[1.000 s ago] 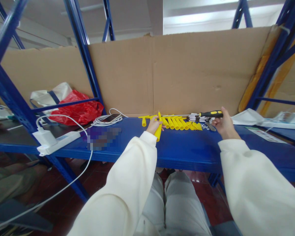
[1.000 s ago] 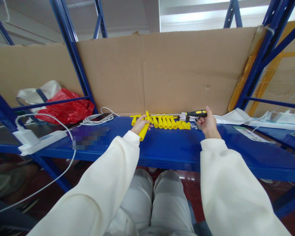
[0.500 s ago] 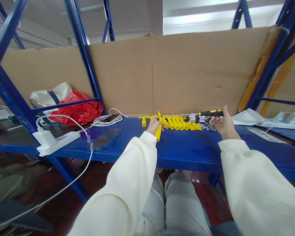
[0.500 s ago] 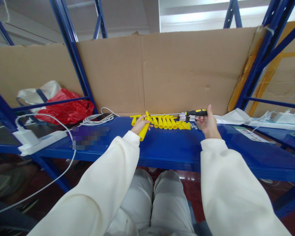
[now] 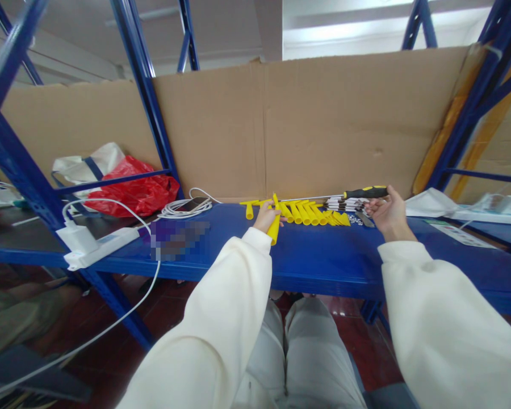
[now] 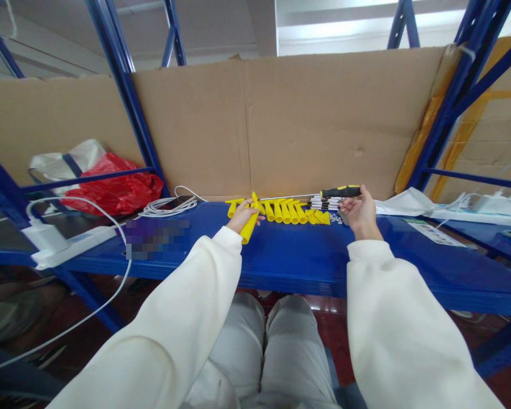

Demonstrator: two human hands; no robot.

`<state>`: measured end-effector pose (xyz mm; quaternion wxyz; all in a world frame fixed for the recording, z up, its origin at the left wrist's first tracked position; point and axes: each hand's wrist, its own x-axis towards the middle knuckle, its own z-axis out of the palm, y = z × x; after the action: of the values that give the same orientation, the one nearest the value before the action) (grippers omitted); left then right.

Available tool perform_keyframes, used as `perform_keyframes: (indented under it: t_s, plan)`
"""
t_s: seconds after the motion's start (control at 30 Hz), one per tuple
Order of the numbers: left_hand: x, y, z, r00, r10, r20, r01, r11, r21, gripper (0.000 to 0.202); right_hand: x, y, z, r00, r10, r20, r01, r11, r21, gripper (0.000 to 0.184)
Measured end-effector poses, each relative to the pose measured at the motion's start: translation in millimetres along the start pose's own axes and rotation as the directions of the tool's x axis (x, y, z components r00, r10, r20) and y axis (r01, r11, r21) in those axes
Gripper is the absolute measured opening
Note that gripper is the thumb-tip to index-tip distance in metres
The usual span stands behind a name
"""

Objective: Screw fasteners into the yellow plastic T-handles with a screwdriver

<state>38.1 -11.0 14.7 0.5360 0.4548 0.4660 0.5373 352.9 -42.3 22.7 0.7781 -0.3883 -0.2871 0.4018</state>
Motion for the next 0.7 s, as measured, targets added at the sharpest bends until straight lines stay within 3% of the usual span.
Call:
perform_keyframes:
  t_s: [0.37,0.7]
  plan:
    - [0.7,-1.2,0.1,1.000,0.003,0.000,-0.003,1.000,0.008,0.064,-9.5,1.1,7.3,1.000,-0.009,-0.027,0.008,0.999,-0.049,0.062]
    - [4.0,-3.6,-0.8,1.000,0.011,0.020,-0.010,1.000,-0.022,0.065,-5.4,4.3,5.6,0.999,0.002,-0.040,-0.003,1.000,-0.020,0.051]
